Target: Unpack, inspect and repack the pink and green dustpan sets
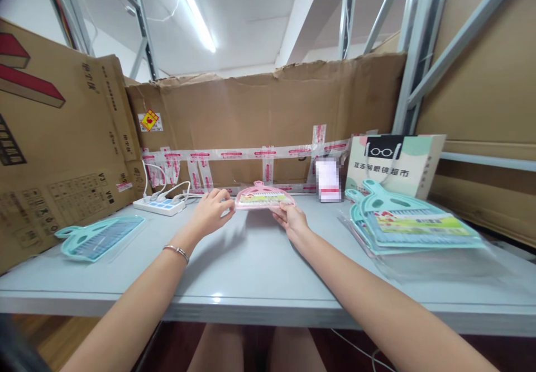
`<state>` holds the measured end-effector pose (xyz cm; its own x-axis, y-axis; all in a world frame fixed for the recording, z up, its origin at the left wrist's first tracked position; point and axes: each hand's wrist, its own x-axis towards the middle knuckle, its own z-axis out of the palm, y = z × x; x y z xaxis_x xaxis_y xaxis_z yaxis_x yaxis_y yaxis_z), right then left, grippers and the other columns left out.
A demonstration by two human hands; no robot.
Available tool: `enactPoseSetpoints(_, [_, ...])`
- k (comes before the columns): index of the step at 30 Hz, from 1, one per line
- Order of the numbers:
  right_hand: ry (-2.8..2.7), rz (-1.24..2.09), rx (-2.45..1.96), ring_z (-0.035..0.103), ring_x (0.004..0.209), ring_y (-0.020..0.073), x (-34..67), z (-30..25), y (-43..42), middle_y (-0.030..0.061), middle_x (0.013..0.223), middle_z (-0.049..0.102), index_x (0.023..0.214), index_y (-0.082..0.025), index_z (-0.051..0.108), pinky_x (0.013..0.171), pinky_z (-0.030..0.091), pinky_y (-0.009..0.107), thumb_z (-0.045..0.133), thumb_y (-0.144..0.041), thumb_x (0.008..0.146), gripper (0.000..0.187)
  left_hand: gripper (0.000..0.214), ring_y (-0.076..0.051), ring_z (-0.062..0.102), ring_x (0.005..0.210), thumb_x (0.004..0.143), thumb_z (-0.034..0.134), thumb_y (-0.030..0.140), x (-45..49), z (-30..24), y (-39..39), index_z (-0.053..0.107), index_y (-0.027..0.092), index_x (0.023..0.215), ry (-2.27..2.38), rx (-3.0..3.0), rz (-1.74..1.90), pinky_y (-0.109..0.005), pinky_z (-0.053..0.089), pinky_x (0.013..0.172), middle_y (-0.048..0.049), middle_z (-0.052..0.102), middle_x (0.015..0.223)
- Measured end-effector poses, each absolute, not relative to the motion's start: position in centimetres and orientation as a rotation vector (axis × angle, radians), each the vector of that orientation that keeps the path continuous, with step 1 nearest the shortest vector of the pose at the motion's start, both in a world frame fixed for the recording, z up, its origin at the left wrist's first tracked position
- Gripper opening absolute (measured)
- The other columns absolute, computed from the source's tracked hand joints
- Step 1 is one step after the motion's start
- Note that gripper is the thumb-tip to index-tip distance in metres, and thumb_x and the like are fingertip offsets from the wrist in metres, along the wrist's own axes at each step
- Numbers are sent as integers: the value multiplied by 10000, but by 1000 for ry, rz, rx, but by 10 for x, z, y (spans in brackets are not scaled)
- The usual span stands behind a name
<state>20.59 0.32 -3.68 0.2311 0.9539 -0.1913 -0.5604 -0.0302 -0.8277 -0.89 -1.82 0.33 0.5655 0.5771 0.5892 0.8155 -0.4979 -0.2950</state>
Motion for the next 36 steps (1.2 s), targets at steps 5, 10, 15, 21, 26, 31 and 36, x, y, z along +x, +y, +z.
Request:
enactPoseSetpoints(5, [-521,1289,-950,631,528,71,209,-35,4,-36,596,646,721,-189,511,530,510,155,461,-39,817,185,235,-233,509,874,808,517,360,-22,8,-17,626,189,927,-1395,-2268,-847,-389,403,770,-86,575,879])
enactPoseSetpoints(10, [-628,1343,-896,635,541,82,205,-31,-1,-22,597,654,728,-174,552,533,508,163,476,-54,825,172,1030,-200,571,901,568,764,363,-22,-6,-8,161,309,1401,-1483,-2932,-1289,-332,477,752,-114,534,1183])
enactPoseSetpoints(15, [-762,1379,-859,643,556,114,202,-29,-5,27,610,669,756,-146,588,516,502,182,502,-81,827,129,404,-207,547,1019,636,718,293,-6,-12,-2,648,214,1026,-1358,-2905,-1941,-339,468,857,-83,586,1147])
enactPoseSetpoints(21, [-899,1367,-812,663,618,142,199,-28,-7,65,738,696,852,-144,585,595,531,219,582,-145,797,56,238,-157,596,804,608,721,324,-1,-11,-3,710,152,773,-1558,-2615,-2406,-257,545,611,-65,615,957])
enactPoseSetpoints(26, [-1096,1203,-714,661,729,168,194,-32,-11,70,1090,627,1284,-269,287,655,542,287,810,-180,513,936,251,-148,589,786,623,694,347,-4,-12,0,685,132,751,-1640,-2390,-2541,-243,537,619,-51,636,845])
enactPoseSetpoints(31, [-1157,975,-749,624,773,128,197,-36,-7,25,974,651,1292,-254,300,708,511,238,783,-150,515,920,297,-156,594,823,630,688,296,-5,-8,-3,632,153,883,-1619,-2452,-2518,-240,532,619,-59,626,942])
enactPoseSetpoints(36, [-1010,1102,-840,601,637,110,203,-38,5,-32,704,648,1178,-198,426,589,487,190,675,-85,608,632,649,-144,604,848,583,654,134,-9,-8,0,378,233,1161,-1831,-2526,-2626,-252,508,664,-34,607,982])
